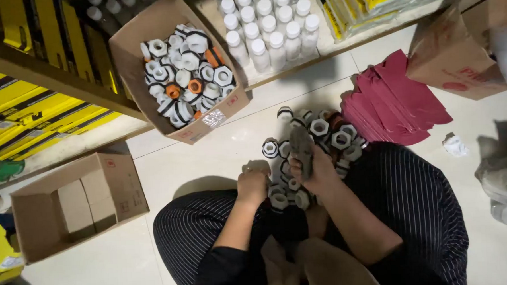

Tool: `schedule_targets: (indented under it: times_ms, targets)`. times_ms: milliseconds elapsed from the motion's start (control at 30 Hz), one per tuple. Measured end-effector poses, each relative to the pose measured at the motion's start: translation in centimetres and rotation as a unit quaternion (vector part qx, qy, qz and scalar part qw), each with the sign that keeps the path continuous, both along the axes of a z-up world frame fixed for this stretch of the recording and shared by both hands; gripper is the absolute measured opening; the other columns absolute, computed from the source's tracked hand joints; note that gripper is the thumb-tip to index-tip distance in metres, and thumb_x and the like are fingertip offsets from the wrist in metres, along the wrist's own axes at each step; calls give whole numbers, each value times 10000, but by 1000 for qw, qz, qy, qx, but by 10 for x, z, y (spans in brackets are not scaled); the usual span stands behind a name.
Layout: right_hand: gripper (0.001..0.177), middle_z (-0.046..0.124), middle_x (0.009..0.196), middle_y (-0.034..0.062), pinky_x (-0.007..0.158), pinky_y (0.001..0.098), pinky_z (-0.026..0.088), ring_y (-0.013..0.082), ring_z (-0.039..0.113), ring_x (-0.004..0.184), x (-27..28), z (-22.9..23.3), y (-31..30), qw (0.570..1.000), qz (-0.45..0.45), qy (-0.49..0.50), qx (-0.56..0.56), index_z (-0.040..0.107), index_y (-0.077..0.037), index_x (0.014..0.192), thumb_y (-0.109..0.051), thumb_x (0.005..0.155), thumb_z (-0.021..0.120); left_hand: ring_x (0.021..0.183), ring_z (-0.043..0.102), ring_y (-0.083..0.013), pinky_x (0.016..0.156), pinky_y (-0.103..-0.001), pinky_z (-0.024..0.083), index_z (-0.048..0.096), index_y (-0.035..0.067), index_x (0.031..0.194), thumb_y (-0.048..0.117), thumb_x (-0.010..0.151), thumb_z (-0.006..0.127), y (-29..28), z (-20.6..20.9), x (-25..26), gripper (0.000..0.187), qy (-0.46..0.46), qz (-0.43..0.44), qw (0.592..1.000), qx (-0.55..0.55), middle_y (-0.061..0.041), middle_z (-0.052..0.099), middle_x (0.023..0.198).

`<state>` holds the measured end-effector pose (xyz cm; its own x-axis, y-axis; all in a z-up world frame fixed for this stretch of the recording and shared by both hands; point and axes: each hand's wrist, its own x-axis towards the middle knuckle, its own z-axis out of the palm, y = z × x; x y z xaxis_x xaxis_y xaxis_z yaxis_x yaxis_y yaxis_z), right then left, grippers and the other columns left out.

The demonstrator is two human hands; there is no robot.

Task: The person sits on the floor and wipes small white plastic parts with a grey cloth. They pick up each part, rub it with the cloth, and place it into a cardboard box. The person repeats this process for multiple parts.

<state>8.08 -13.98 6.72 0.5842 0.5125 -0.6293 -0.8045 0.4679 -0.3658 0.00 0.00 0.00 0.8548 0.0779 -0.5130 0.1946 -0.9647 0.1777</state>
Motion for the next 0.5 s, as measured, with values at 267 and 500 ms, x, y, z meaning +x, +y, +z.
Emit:
schedule_targets:
  times_ms: [267, 500]
  targets:
    - [348, 362, 536, 4, 442, 240, 334, 134, 378, 487, -1, -8, -2, 999, 14, -21, -33, 425, -109, 664, -243, 959, 296, 853, 596, -322, 712, -428, 456, 629, 108, 900, 243, 780, 507, 5, 23, 6, 219, -14, 129, 987, -99, -124, 641, 856]
    - [841, 278, 1322, 224, 996, 496, 258, 357, 277, 1233, -17, 28, 16, 827, 250, -335, -375, 207, -13, 1333, -528, 760, 544, 632, 462, -82, 609, -181, 450, 551, -1, 1089, 50, 836, 499, 11, 53, 4, 262, -185, 471, 617, -603, -41, 519, 741]
